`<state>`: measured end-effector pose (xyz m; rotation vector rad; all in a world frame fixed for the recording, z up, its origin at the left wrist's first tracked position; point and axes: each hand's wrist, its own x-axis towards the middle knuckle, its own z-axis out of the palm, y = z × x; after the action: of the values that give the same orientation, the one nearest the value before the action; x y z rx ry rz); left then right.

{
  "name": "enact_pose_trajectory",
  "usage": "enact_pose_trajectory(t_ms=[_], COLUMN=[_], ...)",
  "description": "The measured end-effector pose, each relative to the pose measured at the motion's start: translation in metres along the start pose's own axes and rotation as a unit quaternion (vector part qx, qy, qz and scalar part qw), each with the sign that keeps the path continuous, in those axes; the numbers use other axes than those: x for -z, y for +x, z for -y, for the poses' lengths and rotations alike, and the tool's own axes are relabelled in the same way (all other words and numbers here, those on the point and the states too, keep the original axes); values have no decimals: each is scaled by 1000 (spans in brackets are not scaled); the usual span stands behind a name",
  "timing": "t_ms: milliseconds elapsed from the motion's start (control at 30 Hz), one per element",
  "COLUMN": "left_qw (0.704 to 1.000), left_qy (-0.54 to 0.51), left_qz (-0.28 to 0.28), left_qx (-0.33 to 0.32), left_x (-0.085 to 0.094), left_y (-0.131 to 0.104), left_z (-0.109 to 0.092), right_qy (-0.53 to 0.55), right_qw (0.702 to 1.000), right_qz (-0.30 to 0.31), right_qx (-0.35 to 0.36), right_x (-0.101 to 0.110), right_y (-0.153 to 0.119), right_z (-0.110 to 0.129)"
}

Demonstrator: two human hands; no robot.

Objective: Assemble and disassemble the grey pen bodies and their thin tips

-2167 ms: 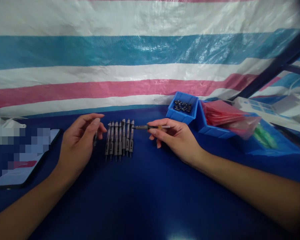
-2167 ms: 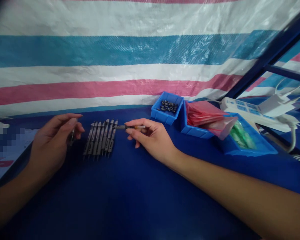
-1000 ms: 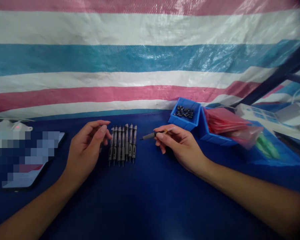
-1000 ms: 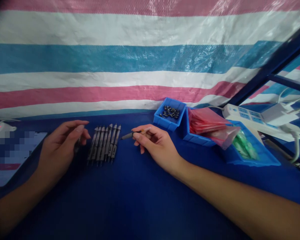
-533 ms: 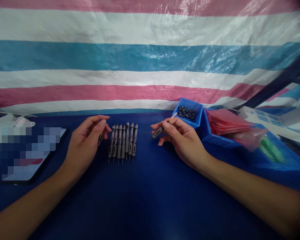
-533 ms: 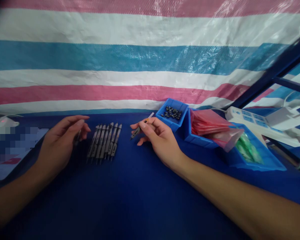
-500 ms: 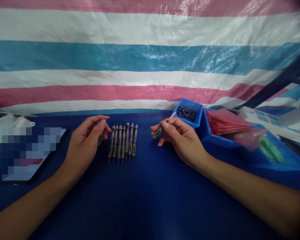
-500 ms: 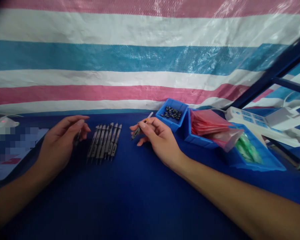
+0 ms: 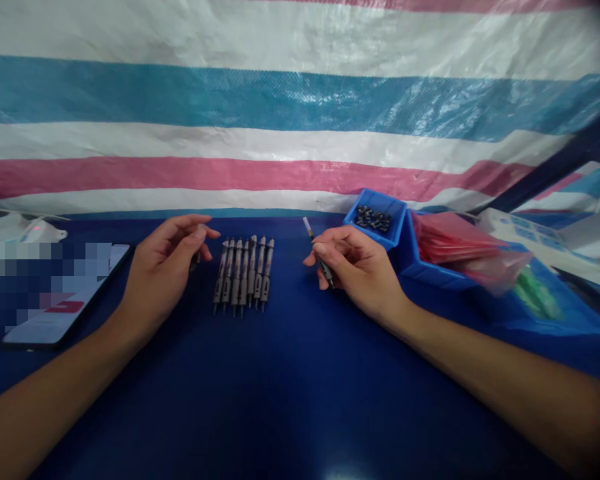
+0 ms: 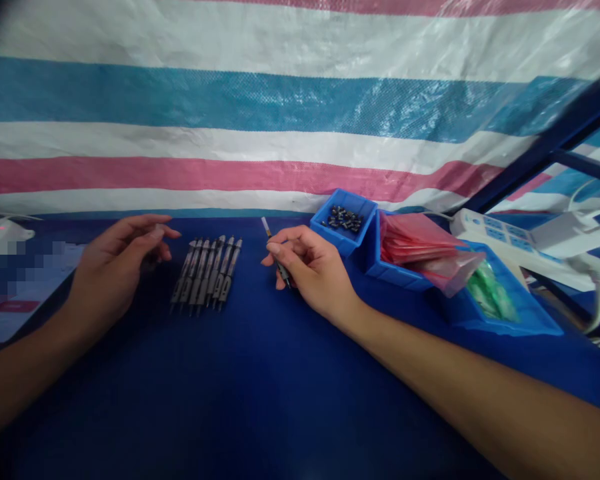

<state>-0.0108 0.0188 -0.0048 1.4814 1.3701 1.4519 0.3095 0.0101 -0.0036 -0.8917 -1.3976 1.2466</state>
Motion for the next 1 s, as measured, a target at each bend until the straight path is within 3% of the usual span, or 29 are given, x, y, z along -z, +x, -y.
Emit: enact_pose_trajectory(t_ms=[400,567,767,867,1000], left_qw=[999,997,993,993,985], left_qy=[35,70,115,106,149], left_qz=[8,21,37,53,71], left_qx=[17,8,14,-10,-47], left_x=[0,5,4,2,1], left_y=[3,7,6,4,3], left_z=[12,21,15,12,10], right_qy=[-69,-137,-194,-246,-362], right_qw=[997,989,977,964,920], right_qz=[25,45,68,62,70], right_qx=[-5,21,62,84,135], right_x=[2,5,8,8,6], right_y=[-5,-10,-13,-15,-18], right_z=[-5,-10,-12,-9,-4])
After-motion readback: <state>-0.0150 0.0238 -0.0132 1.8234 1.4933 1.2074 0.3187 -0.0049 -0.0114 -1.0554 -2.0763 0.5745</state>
